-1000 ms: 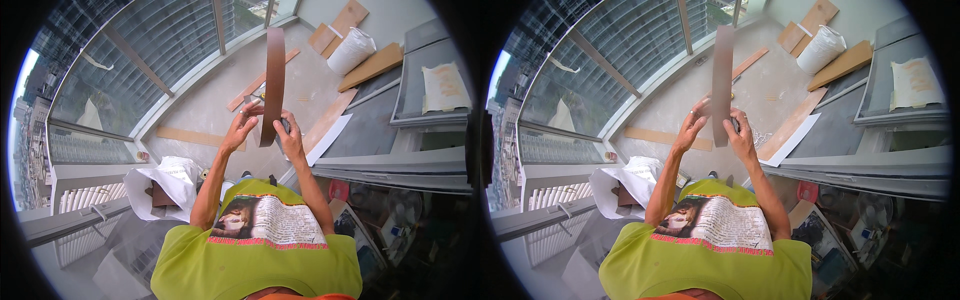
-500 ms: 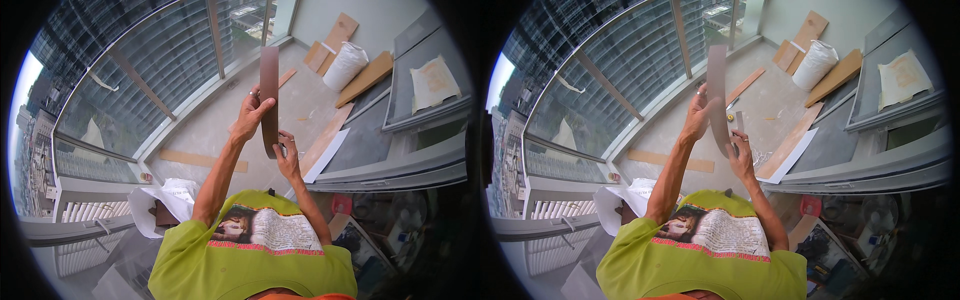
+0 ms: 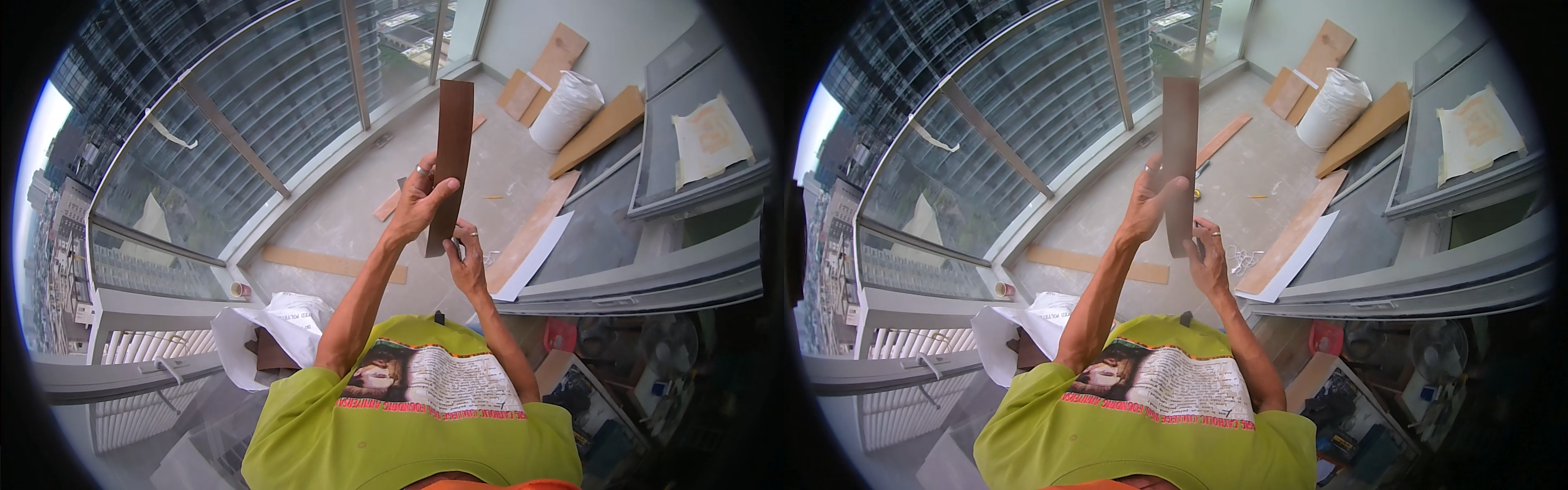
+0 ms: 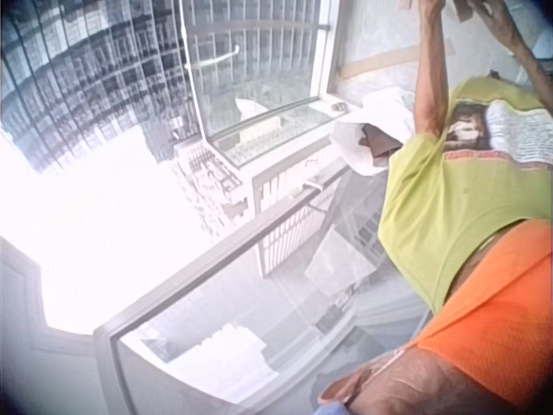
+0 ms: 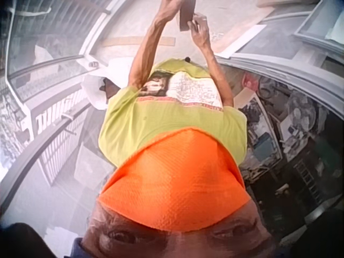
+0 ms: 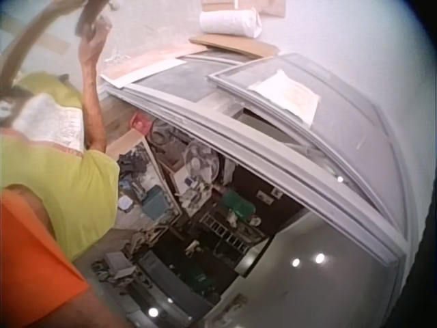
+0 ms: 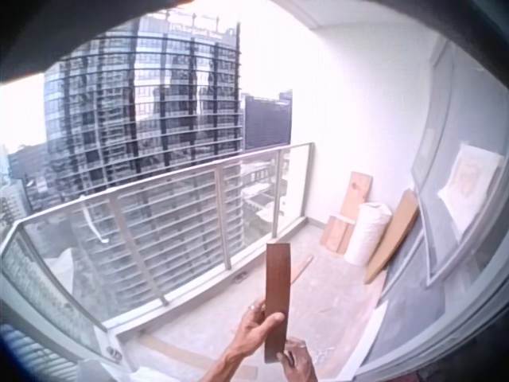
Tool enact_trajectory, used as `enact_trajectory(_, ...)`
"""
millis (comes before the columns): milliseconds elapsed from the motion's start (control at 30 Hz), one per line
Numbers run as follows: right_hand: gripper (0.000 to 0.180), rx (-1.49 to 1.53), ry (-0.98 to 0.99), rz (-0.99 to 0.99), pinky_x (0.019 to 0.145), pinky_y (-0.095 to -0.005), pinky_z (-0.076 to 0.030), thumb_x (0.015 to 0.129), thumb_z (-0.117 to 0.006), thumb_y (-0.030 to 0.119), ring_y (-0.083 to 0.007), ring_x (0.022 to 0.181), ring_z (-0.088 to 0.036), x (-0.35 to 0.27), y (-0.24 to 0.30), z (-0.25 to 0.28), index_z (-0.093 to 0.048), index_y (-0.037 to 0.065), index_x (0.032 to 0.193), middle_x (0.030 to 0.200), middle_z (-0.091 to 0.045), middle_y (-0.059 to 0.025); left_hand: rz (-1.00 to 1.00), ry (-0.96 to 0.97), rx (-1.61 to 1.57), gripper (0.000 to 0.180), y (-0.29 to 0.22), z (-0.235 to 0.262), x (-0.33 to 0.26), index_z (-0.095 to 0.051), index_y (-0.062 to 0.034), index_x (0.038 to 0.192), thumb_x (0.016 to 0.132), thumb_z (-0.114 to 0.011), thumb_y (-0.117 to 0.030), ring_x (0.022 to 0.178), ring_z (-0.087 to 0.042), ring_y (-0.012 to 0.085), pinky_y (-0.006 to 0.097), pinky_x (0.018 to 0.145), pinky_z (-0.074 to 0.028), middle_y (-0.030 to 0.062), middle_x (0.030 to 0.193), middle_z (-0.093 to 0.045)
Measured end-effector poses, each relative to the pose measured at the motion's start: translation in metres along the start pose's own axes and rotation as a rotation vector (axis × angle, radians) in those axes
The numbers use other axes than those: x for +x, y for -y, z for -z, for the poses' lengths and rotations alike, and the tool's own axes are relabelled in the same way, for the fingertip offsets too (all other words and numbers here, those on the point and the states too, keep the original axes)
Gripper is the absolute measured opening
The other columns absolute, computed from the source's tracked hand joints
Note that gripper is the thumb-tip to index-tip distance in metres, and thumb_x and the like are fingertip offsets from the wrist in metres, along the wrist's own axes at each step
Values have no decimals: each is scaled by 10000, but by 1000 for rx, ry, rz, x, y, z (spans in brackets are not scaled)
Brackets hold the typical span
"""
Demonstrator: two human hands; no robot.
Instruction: The person retrieves a long, curved wooden strip and a sanding block from a balcony area. They then move indoors and repeatedly sand the edges and surfaces of the wooden strip using the sanding block. The person pauses to inspect the strip before resuming sanding.
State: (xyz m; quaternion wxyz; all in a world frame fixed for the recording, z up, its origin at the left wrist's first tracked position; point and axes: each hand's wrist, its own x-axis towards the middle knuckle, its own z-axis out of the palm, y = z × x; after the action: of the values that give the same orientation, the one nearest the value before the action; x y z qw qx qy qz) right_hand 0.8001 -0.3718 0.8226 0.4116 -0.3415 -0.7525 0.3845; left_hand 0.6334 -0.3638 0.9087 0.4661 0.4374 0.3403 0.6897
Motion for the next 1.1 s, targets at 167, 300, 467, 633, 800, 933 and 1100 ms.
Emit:
enact_trajectory(167, 241, -75, 18, 24, 958, -387, -495, 959, -603, 107, -322, 1198, -561, 1, -4, -1, -616, 77, 1198, 1311, -531, -172, -31, 2, 24, 494, 6, 11, 3, -489, -93, 1426, 974, -677, -160, 941, -547, 88, 288, 859, -469, 6, 1062, -622)
enact_trajectory(300, 362, -2, -20, -40, 984, -391, -489, 960, -610, 146, -303, 1176, -578, 1, -16, 9, -588, 87, 1317, 1302, -538, -166, -70, 9, 13, 517, 1, 21, 9, -475, -97, 1447, 974, -675, -157, 949, -551, 80, 275, 860, -463, 0, 1073, -620)
enact_trajectory(467, 392, 35, -17, -170, 979, -392, -478, 988, -576, 214, -274, 1116, -591, 5, -37, 32, -562, 72, 1353, 1289, -545, -158, -76, -41, -48, 549, -2, 36, 25, -437, -109, 1468, 976, -671, -176, 950, -549, 94, 287, 807, -486, 23, 1077, -608)
enact_trajectory(633, 362, 60, 80, -162, 984, -395, -468, 987, -566, 203, -268, 1109, -584, 27, -40, 38, -588, 79, 1327, 1296, -545, -147, -129, -152, -36, 645, -5, 52, 51, -381, -87, 1491, 958, -691, -277, 959, -569, 146, 311, 818, -497, 69, 1133, -591)
enact_trajectory(800, 361, 146, 309, -207, 966, -366, -472, 975, -612, 230, -236, 1108, -587, 63, -53, 25, -605, 73, 1300, 1259, -570, -113, -130, -241, -93, 394, 10, 71, 92, -477, -170, 1324, 971, -652, -162, 929, -567, 71, 271, 773, -508, -30, 1071, -589)
enact_trajectory(933, 377, 243, 497, -211, 945, -326, -462, 961, -646, 254, -201, 1083, -569, 102, -91, 17, -611, 56, 1279, 1223, -588, -88, -124, -330, -89, 496, 7, 91, 149, -442, -155, 1400, 970, -652, -288, 893, -595, 128, 304, 758, -531, 9, 1081, -589)
enact_trajectory(1100, 381, 310, 616, -220, 917, -305, -444, 945, -645, 280, -176, 1043, -552, 164, -113, 9, -626, 41, 1242, 1154, -614, -73, -80, -390, -98, 432, 25, 127, 228, -495, -143, 1352, 953, -655, -181, 783, -589, 98, 275, 631, -531, -15, 994, -597)
